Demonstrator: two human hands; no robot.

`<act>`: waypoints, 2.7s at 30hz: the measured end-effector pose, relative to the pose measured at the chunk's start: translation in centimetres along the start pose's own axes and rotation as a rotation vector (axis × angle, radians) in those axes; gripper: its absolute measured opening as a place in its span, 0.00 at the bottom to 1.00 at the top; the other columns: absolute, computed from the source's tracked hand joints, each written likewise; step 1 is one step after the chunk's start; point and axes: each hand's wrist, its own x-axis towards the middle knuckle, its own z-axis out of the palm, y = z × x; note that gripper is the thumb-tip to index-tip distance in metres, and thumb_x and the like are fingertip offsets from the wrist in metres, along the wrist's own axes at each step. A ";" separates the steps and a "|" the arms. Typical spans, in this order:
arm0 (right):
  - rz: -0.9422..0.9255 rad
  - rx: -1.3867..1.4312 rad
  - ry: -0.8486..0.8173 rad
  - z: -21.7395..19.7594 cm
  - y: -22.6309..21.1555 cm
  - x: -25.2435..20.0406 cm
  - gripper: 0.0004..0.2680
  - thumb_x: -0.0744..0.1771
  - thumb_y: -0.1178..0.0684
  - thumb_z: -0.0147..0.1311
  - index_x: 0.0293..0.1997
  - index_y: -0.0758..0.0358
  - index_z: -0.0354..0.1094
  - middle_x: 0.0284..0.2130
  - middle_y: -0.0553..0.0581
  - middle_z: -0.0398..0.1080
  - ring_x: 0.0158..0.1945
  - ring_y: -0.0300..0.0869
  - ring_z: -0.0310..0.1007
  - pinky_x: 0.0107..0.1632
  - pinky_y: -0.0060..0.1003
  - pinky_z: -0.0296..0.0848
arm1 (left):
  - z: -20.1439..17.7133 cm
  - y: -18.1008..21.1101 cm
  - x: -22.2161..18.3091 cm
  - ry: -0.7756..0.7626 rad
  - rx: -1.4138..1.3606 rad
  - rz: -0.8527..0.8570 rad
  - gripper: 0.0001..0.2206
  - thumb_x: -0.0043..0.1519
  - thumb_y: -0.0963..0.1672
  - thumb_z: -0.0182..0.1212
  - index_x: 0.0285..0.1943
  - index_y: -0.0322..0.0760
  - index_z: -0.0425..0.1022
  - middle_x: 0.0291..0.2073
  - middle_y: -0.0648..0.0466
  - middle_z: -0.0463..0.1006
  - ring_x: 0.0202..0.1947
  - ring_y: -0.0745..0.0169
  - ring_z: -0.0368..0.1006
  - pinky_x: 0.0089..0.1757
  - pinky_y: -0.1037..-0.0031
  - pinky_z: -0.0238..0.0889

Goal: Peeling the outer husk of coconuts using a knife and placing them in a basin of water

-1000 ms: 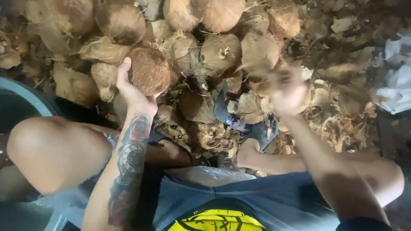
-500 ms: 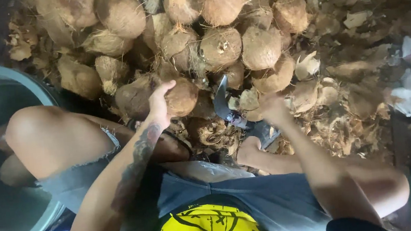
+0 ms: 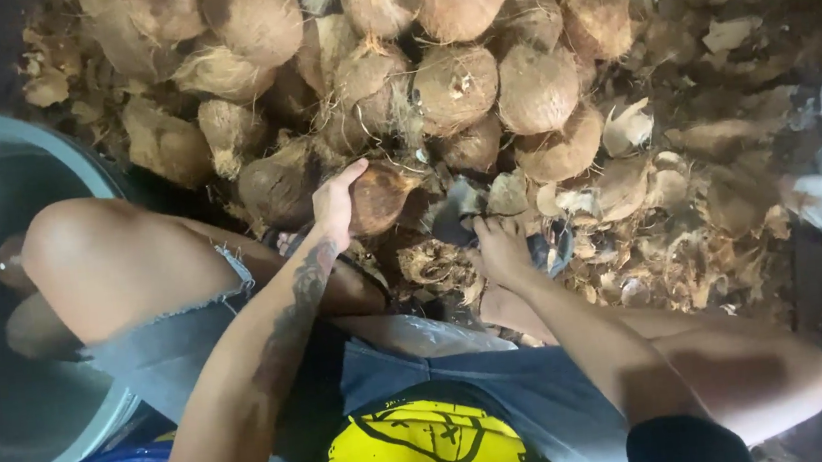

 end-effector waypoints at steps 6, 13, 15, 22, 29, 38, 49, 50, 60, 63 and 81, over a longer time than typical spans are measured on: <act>0.001 0.400 -0.097 -9.0 -2.0 -4.3 0.21 0.64 0.54 0.56 0.62 0.62 0.56 0.48 0.81 0.73 0.56 0.73 0.73 0.58 0.65 0.69 | 1.2 -0.7 0.7 -0.059 -0.271 0.027 0.26 0.45 0.54 0.81 0.50 0.43 0.85 0.54 0.48 0.81 0.59 0.47 0.73 0.51 0.53 0.71; 0.059 0.716 -0.131 -15.9 -2.4 -8.8 0.18 0.63 0.52 0.62 0.58 0.63 0.70 0.44 0.67 0.77 0.46 0.56 0.77 0.52 0.52 0.74 | 1.3 -2.2 5.7 -0.105 -0.166 -0.057 0.42 0.47 0.60 0.80 0.68 0.39 0.74 0.69 0.39 0.68 0.66 0.31 0.67 0.43 0.29 0.73; 0.092 0.883 -0.155 -15.8 -2.2 -9.6 0.13 0.61 0.59 0.63 0.49 0.62 0.75 0.32 0.61 0.80 0.28 0.49 0.82 0.38 0.47 0.80 | 1.3 -1.6 5.0 -0.113 -0.140 -0.056 0.42 0.47 0.60 0.80 0.68 0.37 0.74 0.68 0.37 0.68 0.65 0.30 0.69 0.40 0.29 0.74; 0.131 1.026 -0.062 -15.0 -4.1 -11.4 0.16 0.61 0.64 0.56 0.54 0.69 0.63 0.16 0.62 0.69 0.17 0.48 0.72 0.18 0.39 0.69 | 1.0 -1.0 4.6 -0.113 -0.193 -0.012 0.46 0.49 0.62 0.74 0.74 0.39 0.67 0.71 0.37 0.67 0.68 0.29 0.65 0.55 0.33 0.67; -0.114 0.975 -0.063 -16.1 -6.8 -11.0 0.05 0.59 0.64 0.52 0.30 0.59 0.66 0.09 0.58 0.69 0.13 0.44 0.76 0.19 0.31 0.69 | 0.6 -1.1 4.4 -0.121 -0.239 -0.092 0.34 0.50 0.57 0.77 0.63 0.46 0.77 0.66 0.41 0.68 0.59 0.24 0.71 0.37 0.30 0.77; -0.774 1.220 0.582 -23.1 -12.1 -14.6 0.04 0.65 0.56 0.54 0.30 0.62 0.66 0.22 0.55 0.76 0.23 0.44 0.75 0.33 0.34 0.76 | 1.2 1.2 -1.7 -0.041 -0.106 0.155 0.36 0.54 0.64 0.65 0.60 0.38 0.81 0.63 0.36 0.76 0.71 0.37 0.64 0.67 0.52 0.57; 0.111 1.107 -0.171 -21.0 -12.0 -10.9 0.07 0.61 0.59 0.48 0.18 0.62 0.66 0.07 0.59 0.68 0.10 0.44 0.70 0.15 0.36 0.69 | 1.3 -4.5 6.6 -0.019 0.001 0.248 0.31 0.58 0.64 0.64 0.59 0.45 0.82 0.61 0.43 0.79 0.68 0.42 0.68 0.65 0.57 0.59; -0.051 1.239 -0.030 -25.2 -13.4 -12.5 0.10 0.61 0.65 0.47 0.14 0.65 0.64 0.06 0.60 0.66 0.07 0.42 0.65 0.16 0.32 0.65 | 1.6 -5.3 7.9 -0.008 -0.001 0.261 0.29 0.57 0.64 0.66 0.56 0.47 0.83 0.59 0.45 0.80 0.67 0.43 0.69 0.64 0.59 0.60; 0.065 0.583 -0.331 -17.5 -12.0 -9.7 0.15 0.67 0.49 0.50 0.53 0.69 0.73 0.45 0.76 0.76 0.55 0.66 0.77 0.54 0.61 0.74 | 1.3 -1.5 3.2 -0.052 0.076 0.243 0.41 0.55 0.64 0.67 0.69 0.38 0.75 0.70 0.42 0.71 0.74 0.44 0.61 0.70 0.57 0.50; 0.174 0.868 -0.216 -14.3 -11.2 -9.7 0.07 0.63 0.54 0.51 0.21 0.57 0.68 0.07 0.53 0.68 0.11 0.43 0.74 0.16 0.34 0.71 | 1.6 -2.8 4.2 -0.058 0.030 0.246 0.31 0.55 0.62 0.69 0.57 0.42 0.81 0.59 0.42 0.79 0.67 0.41 0.70 0.64 0.58 0.60; 0.328 1.427 -0.201 -14.6 -10.5 -8.1 0.06 0.58 0.63 0.47 0.15 0.70 0.61 0.07 0.71 0.60 0.07 0.59 0.66 0.14 0.56 0.69 | 1.5 -3.3 5.7 -0.113 0.040 0.302 0.23 0.51 0.59 0.74 0.52 0.55 0.82 0.53 0.51 0.81 0.61 0.49 0.74 0.59 0.64 0.64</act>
